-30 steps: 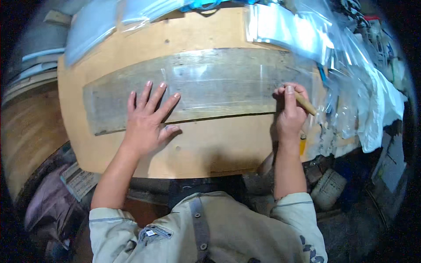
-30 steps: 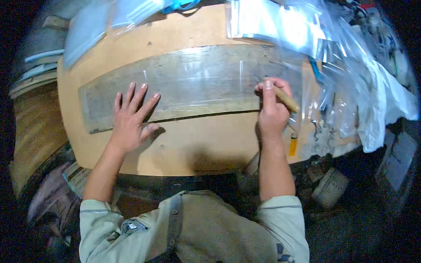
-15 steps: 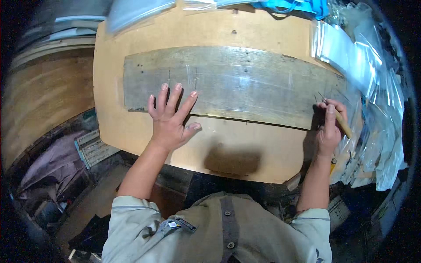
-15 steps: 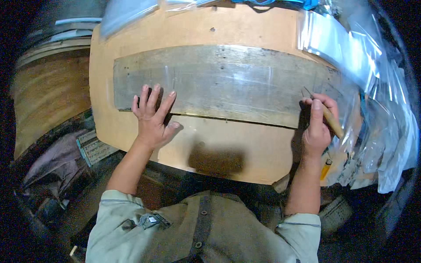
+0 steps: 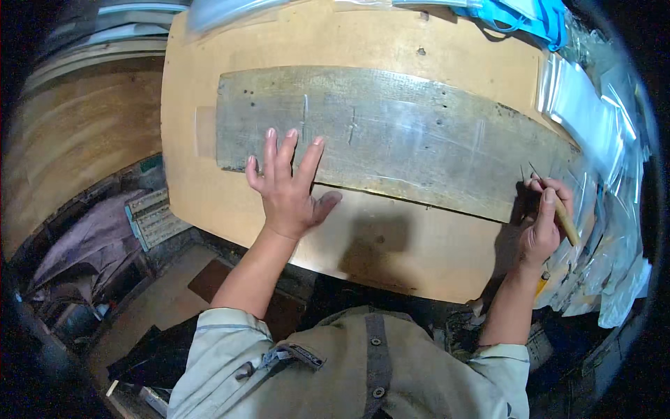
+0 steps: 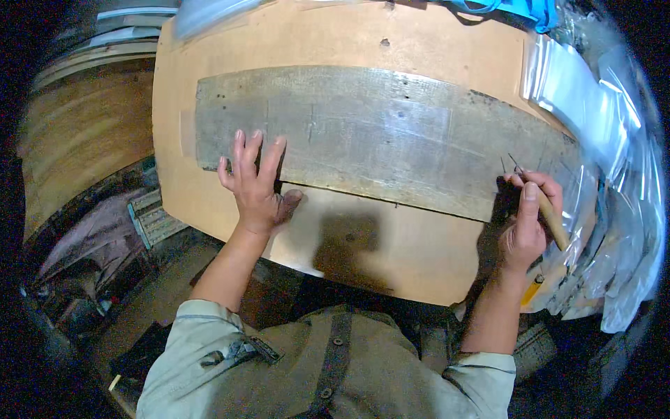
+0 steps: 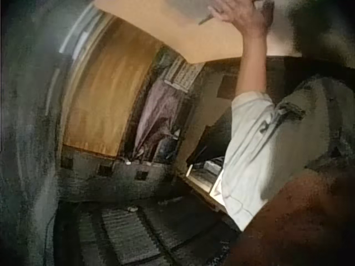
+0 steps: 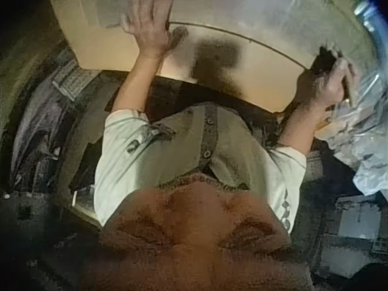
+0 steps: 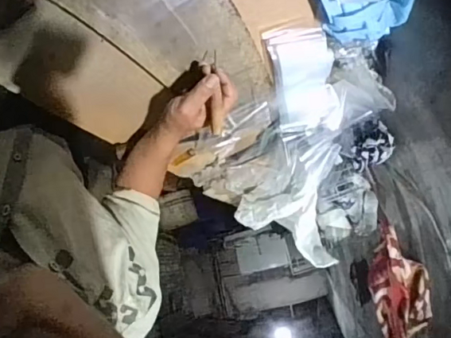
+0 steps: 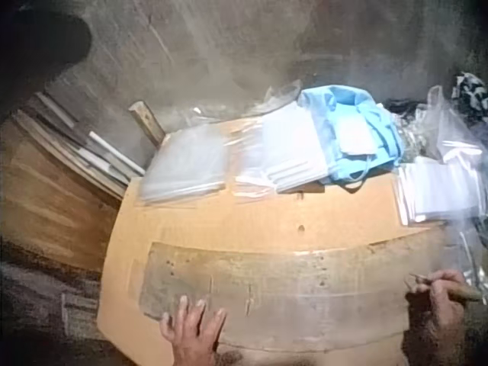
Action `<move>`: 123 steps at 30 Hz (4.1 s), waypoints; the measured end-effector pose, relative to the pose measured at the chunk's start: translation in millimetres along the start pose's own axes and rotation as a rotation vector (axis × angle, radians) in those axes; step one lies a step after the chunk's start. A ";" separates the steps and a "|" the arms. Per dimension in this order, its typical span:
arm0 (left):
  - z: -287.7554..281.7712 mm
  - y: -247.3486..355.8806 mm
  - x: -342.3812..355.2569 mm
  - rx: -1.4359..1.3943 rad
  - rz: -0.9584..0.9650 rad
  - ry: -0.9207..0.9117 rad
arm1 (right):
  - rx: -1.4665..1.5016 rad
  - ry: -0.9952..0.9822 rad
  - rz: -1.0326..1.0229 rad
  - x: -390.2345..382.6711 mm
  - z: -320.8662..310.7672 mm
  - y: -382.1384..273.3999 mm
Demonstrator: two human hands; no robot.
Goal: The person uses a scribing tool to mark lines on a wooden plank covered with a plastic sheet.
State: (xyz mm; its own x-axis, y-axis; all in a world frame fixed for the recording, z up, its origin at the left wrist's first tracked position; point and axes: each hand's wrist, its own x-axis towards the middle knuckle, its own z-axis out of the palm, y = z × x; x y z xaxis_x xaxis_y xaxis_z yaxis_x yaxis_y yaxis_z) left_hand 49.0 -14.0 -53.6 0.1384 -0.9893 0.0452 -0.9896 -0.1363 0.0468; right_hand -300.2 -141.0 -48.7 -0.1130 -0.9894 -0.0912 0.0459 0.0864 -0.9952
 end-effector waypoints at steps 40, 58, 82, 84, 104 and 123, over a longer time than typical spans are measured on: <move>-4.5 -0.1 7.7 -0.060 -0.036 0.014 | 0.058 0.222 -0.012 17.3 -35.0 -6.8; -4.3 9.5 13.0 -0.076 0.051 0.057 | -0.126 0.133 0.087 -0.3 -64.9 -12.8; -2.8 9.4 13.1 -0.076 0.037 0.061 | -0.396 0.153 0.112 3.7 -52.9 -12.8; -1.5 9.1 12.7 -0.072 0.036 0.066 | -0.387 0.160 0.128 4.0 -52.4 -13.2; 0.1 -5.3 6.5 -0.052 -0.016 0.077 | -0.086 0.288 0.167 16.1 -52.8 -39.7; -36.3 28.3 21.7 -0.126 0.134 0.103 | -0.194 0.105 -0.045 4.0 -27.6 -24.4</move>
State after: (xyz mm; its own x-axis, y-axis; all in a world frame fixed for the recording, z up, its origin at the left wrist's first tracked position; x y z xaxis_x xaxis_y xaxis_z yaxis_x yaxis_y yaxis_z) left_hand 25.5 -37.5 -15.1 0.0159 -0.9869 0.1607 -0.9874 0.0097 0.1577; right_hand -329.1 -143.9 -25.8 -0.2134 -0.9762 -0.0393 -0.1527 0.0731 -0.9856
